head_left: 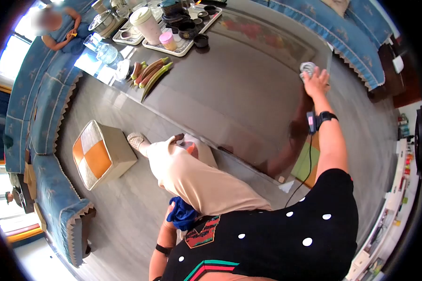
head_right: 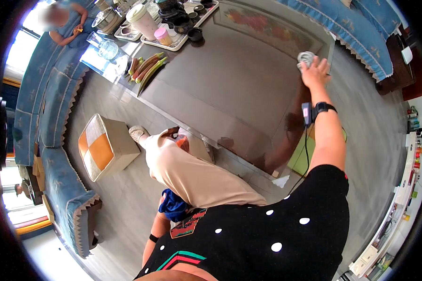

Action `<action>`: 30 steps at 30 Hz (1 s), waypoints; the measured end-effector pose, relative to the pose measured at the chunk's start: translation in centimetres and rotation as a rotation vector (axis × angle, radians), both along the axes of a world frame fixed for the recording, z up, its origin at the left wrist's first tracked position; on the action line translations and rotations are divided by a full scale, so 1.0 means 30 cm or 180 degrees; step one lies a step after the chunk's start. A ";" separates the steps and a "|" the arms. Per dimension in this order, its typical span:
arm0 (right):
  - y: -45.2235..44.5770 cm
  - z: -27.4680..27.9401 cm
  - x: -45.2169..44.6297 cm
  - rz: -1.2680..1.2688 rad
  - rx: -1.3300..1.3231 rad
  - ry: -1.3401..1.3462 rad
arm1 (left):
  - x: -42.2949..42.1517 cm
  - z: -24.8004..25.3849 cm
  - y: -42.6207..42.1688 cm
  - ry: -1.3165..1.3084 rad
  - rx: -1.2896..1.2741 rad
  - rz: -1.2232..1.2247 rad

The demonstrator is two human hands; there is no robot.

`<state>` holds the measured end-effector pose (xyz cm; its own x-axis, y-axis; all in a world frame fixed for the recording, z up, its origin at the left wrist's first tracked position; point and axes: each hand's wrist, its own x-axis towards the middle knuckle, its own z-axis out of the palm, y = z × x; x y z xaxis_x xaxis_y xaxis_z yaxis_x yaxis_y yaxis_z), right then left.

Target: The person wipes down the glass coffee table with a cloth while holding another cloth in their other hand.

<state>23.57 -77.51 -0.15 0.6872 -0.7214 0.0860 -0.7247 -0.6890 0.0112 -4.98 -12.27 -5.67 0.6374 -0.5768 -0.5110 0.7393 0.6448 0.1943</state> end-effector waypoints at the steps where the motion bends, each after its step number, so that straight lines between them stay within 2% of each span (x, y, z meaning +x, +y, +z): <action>1: -0.060 -0.009 0.039 -0.0316 0.0034 -0.0047 | -0.006 -0.004 0.001 0.0059 0.0073 0.0043; 3: -0.074 0.055 0.094 -0.0678 0.0193 -0.0098 | -0.006 0.014 -0.007 0.0029 0.0340 0.0083; 5: -0.114 0.029 0.176 -0.0741 0.0111 -0.0241 | -0.010 0.009 -0.001 0.0131 0.0173 0.0041; 6: -0.143 0.016 0.231 -0.0716 0.0115 -0.0245 | -0.015 0.014 -0.005 0.0340 0.0500 0.0103; 8: -0.168 -0.003 0.346 -0.0462 0.0174 -0.0043 | -0.032 0.008 0.012 0.0349 0.0555 0.0171; 9: -0.137 -0.025 0.406 -0.0470 0.0000 -0.0430 | -0.035 0.003 0.018 0.0358 0.0605 0.0213; 11: -0.085 -0.049 0.537 0.0044 0.0069 -0.0580 | -0.022 0.028 0.002 0.0394 0.0656 0.0271; 13: 0.044 -0.063 0.662 0.0421 -0.0183 -0.0717 | -0.021 0.021 0.019 -0.0159 0.0814 -0.0195; 14: 0.124 -0.053 0.709 0.0635 -0.0189 -0.0682 | 0.006 0.082 -0.020 0.0191 0.0946 0.0061; 15: 0.196 -0.040 0.749 0.0843 -0.0201 -0.0647 | -0.004 0.055 -0.007 0.0191 0.0958 0.0066; 17: 0.287 -0.083 0.849 0.1256 -0.0319 -0.0586 | -0.042 -0.020 0.030 -0.0158 0.0061 -0.0012; 18: 0.343 -0.081 0.872 0.1358 -0.0159 -0.0550 | -0.041 -0.012 0.026 -0.0155 0.0068 -0.0011; 21: 0.503 -0.041 0.890 0.1646 0.0235 -0.0364 | -0.048 -0.011 0.021 -0.0206 0.0369 0.0082; 24: 0.575 -0.039 0.864 0.2082 0.0293 -0.0392 | -0.081 -0.092 0.065 -0.0163 0.0728 -0.0081; 26: 0.609 -0.042 0.819 0.2366 0.0299 -0.0373 | -0.083 -0.110 0.070 0.0194 -0.0216 0.0192; 30: 0.702 -0.037 0.598 0.3000 0.0331 -0.0387 | -0.075 -0.124 0.060 -0.0122 -0.0394 0.0159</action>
<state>41.52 -56.46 -1.27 0.9800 0.1162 0.1619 0.1366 -0.9831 -0.1216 -7.24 -10.46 -9.39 0.6845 -0.6010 -0.4126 0.6992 0.7014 0.1384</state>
